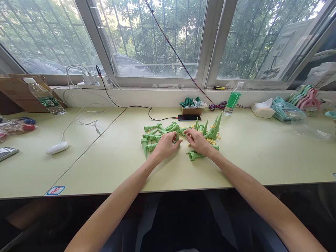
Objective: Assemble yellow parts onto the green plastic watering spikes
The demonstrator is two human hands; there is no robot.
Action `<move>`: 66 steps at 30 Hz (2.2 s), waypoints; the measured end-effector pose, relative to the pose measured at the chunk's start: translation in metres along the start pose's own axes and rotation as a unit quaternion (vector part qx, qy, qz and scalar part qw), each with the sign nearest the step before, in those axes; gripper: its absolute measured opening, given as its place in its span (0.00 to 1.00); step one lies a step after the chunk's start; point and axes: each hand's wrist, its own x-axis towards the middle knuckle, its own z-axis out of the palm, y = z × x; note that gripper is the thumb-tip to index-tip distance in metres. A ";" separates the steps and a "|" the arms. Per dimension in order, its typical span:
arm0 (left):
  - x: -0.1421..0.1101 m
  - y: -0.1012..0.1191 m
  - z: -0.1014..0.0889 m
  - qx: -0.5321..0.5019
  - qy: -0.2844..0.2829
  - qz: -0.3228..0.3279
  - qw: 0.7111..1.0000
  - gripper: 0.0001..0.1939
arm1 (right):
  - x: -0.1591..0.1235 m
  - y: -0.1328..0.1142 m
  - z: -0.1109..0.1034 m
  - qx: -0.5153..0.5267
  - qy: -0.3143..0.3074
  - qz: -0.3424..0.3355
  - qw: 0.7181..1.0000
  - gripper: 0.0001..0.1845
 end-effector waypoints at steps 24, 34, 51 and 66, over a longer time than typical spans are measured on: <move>0.000 -0.003 0.002 0.012 -0.011 0.001 1.000 0.13 | -0.005 -0.010 -0.012 -0.163 -0.112 0.020 0.980 0.19; 0.000 -0.003 0.002 0.013 -0.008 0.002 1.000 0.13 | -0.005 -0.010 -0.012 -0.149 -0.119 0.005 0.982 0.18; 0.000 -0.003 0.002 0.016 -0.006 0.004 1.000 0.13 | -0.004 -0.008 -0.010 -0.069 -0.022 -0.011 0.997 0.14; 0.000 -0.003 0.001 -0.029 0.033 -0.016 0.999 0.12 | -0.001 -0.015 -0.005 0.082 0.058 -0.041 0.994 0.08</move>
